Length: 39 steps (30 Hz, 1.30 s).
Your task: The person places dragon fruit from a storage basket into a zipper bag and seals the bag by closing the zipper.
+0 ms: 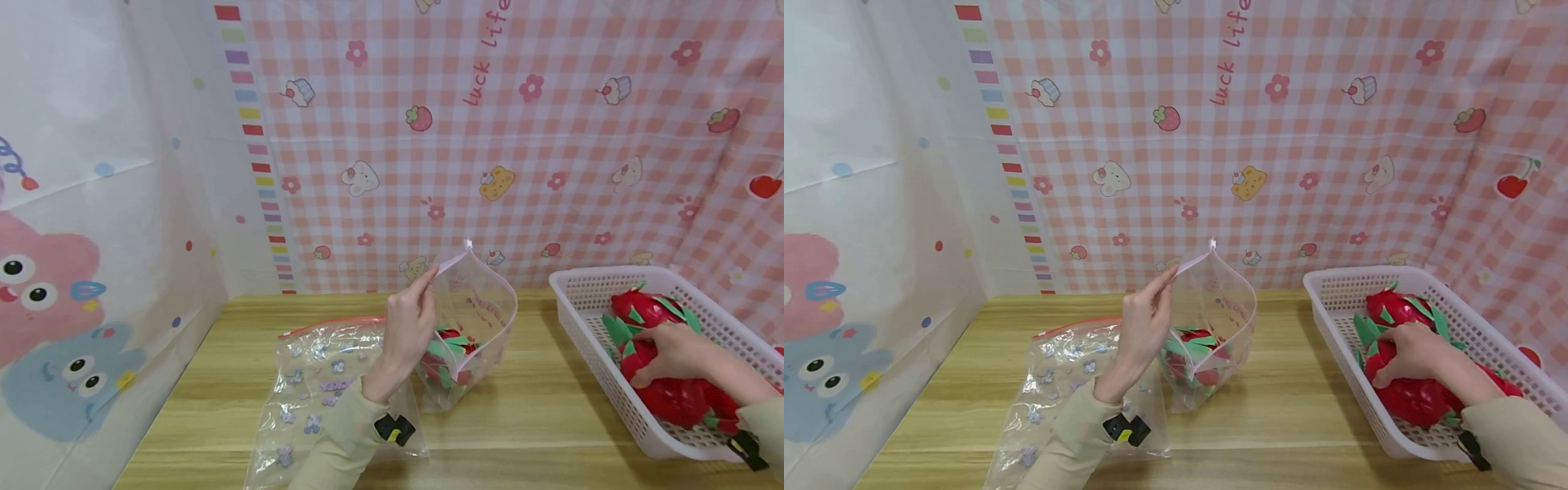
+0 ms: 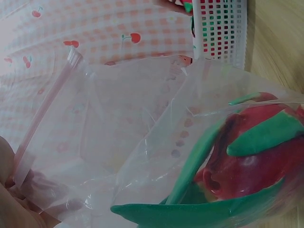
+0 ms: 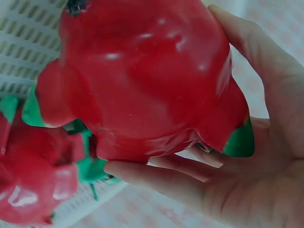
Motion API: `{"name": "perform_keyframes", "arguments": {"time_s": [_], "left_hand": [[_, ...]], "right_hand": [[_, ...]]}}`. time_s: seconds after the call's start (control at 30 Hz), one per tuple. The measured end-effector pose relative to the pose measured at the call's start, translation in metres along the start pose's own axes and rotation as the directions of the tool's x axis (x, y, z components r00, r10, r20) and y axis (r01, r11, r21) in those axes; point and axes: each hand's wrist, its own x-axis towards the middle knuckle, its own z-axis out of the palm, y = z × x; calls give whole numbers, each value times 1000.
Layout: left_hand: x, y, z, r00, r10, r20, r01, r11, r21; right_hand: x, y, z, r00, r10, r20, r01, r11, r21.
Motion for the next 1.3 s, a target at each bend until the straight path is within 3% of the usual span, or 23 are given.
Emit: {"name": "perform_keyframes", "arguments": {"time_s": [0.2, 0.33, 0.5, 0.67, 0.8, 1.07, 1.13, 1.3], "left_hand": [[1, 1, -2, 999, -48, 9, 48, 999, 2], [0, 0, -3, 998, -58, 12, 58, 998, 3], [-1, 0, -3, 998, -56, 6, 56, 998, 3], [-1, -1, -4, 998, -63, 12, 63, 998, 7], [-1, -2, -4, 997, -75, 21, 75, 997, 8], [-1, -3, -4, 996, -83, 12, 83, 996, 13], [-1, -3, -4, 997, -76, 7, 76, 997, 14], [-1, -4, -5, 997, -77, 3, 77, 997, 7]], "right_hand": [[-4, -10, -14, 988, 26, -154, -25, 1000, 10], [-5, -17, -17, 975, 62, -213, -49, 997, 65], [-5, -30, -17, 945, 68, -320, -40, 995, 92], [-5, -43, -18, 897, 68, -438, -33, 996, 88], [-5, -55, -20, 846, 45, -531, 5, 996, 93], [-5, -79, -24, 706, -98, -701, 145, 989, 7], [-6, -85, -26, 688, -121, -716, 161, 987, -11], [-9, -103, -32, 682, -140, -718, 183, 983, -18]]}}
